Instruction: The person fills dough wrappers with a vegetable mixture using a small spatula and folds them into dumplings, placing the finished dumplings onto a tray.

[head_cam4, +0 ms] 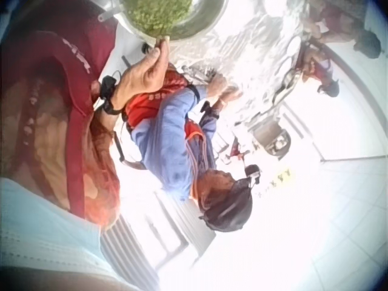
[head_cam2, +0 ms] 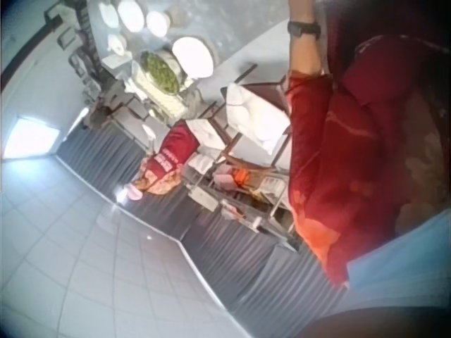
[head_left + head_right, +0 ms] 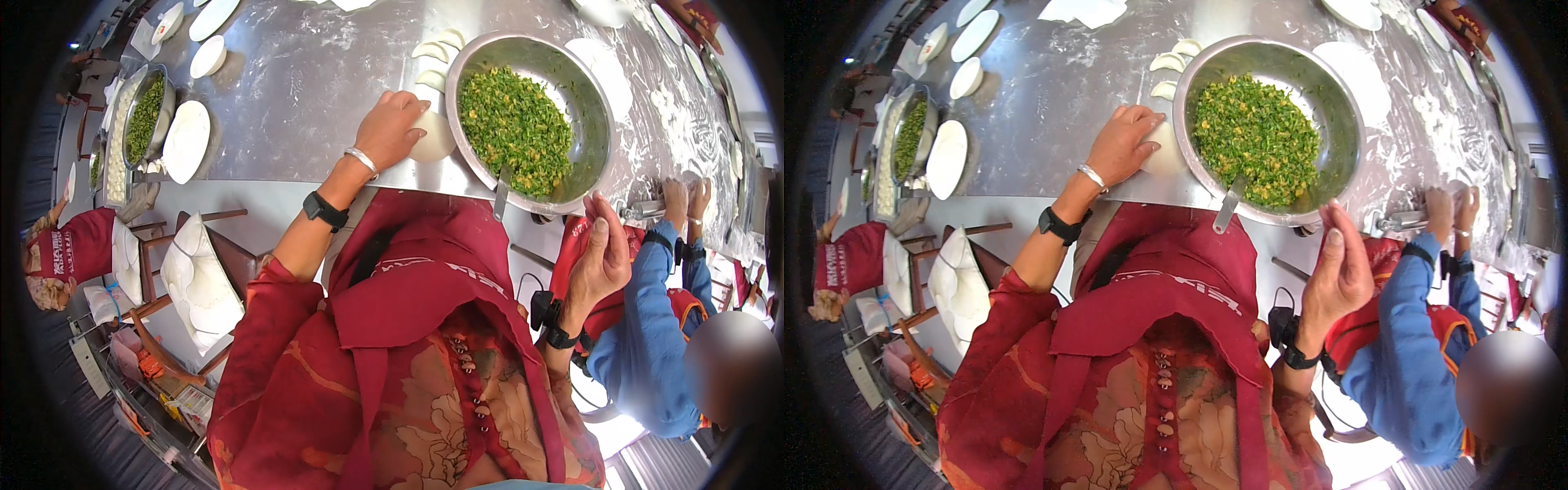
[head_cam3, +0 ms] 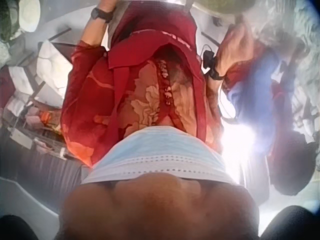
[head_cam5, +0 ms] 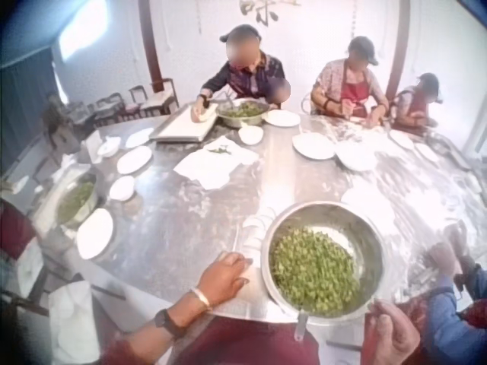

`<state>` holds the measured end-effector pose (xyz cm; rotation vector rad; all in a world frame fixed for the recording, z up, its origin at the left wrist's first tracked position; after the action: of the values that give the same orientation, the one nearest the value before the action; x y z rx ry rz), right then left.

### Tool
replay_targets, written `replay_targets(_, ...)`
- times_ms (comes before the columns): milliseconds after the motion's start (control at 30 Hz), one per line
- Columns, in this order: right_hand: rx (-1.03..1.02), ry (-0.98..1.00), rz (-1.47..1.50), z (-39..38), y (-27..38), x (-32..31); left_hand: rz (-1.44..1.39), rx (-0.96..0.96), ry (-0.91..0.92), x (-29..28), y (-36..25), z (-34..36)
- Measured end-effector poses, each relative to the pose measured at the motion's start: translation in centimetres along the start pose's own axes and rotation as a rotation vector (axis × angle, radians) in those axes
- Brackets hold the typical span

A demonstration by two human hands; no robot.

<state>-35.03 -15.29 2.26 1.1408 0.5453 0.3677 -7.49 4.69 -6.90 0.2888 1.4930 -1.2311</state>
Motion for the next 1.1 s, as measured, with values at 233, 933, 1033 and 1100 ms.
replay_targets(233,-0.063,0.057,-0.11,-1.2,2.0,0.6,0.06,-0.087,0.082,-0.7,-0.6,0.4)
replay_targets(933,-0.371,0.547,-0.43,-0.5,0.3,6.3,-0.537,-0.132,-0.167,-2.0,-1.9,-2.9)
replay_targets(1033,-0.398,0.456,-0.418,0.0,0.0,6.3,-0.955,-0.301,-0.171,-3.7,-3.3,-3.8)
replay_targets(1100,-0.314,0.412,-0.388,0.7,0.1,5.8,-1.221,-0.406,-0.118,-4.5,-3.0,-4.2)
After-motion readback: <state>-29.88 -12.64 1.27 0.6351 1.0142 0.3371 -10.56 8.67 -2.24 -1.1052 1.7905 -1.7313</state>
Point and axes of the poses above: each hand's wrist, its own z-axis towards the middle knuckle, its own x-axis out of the palm, y = z × x, the point moved 1 cm from there along z, towards the middle knuckle, and after that the axes turned 3 degrees about y, right-handed, at the moved point
